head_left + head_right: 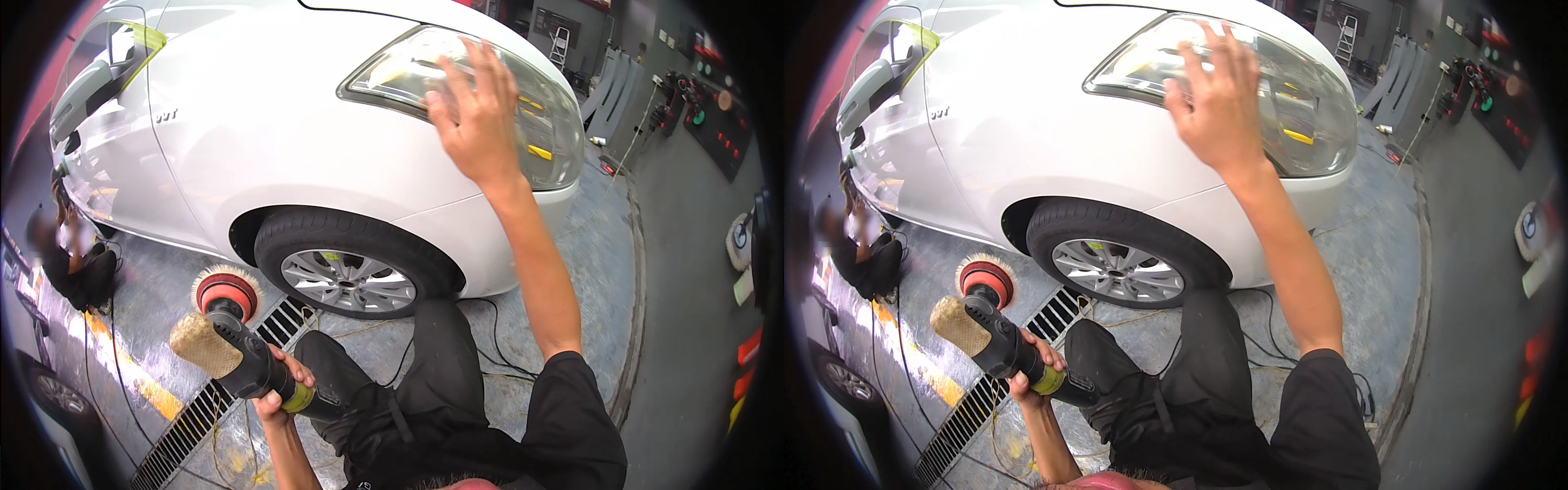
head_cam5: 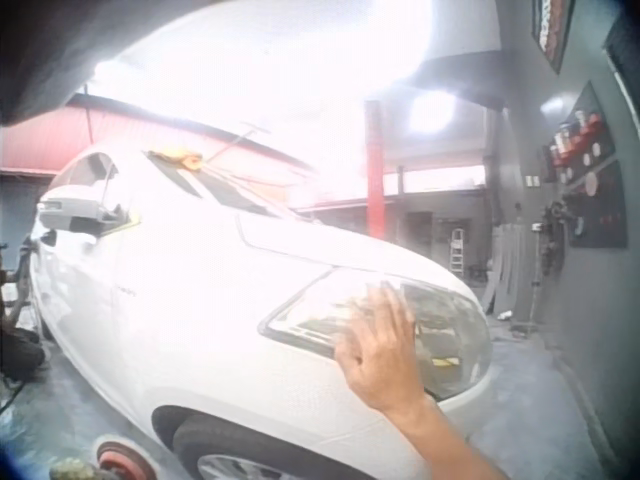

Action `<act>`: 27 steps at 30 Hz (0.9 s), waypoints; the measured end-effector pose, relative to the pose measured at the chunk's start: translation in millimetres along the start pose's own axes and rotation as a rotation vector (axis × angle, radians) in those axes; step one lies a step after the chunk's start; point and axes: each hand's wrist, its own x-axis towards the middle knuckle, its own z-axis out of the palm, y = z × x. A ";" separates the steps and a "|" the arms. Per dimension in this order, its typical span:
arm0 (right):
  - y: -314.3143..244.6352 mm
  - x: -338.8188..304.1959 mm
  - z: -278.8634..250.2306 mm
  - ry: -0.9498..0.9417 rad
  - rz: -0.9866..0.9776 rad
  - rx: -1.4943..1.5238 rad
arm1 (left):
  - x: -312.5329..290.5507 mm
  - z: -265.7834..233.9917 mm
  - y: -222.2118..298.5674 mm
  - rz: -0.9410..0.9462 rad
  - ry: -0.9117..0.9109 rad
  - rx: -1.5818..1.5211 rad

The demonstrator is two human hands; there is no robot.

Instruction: The person uses a rotary polisher with a buffing pad to polish the front bumper and headlight area of a white car. They move the tool in circular and sweeping motions across the surface, occasionally pausing to touch the area with their hand.

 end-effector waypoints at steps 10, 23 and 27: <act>55.7 -4.4 -34.1 0.055 0.007 -0.090 | 8.3 2.9 -9.5 -0.021 -0.078 -0.048; 27.9 -5.4 -35.7 -0.001 -0.091 -0.128 | 14.6 23.1 -24.1 -0.124 -0.155 -0.072; 3.9 -21.6 -31.1 -0.072 -0.112 -0.080 | 16.1 26.9 -25.7 -0.162 -0.202 -0.061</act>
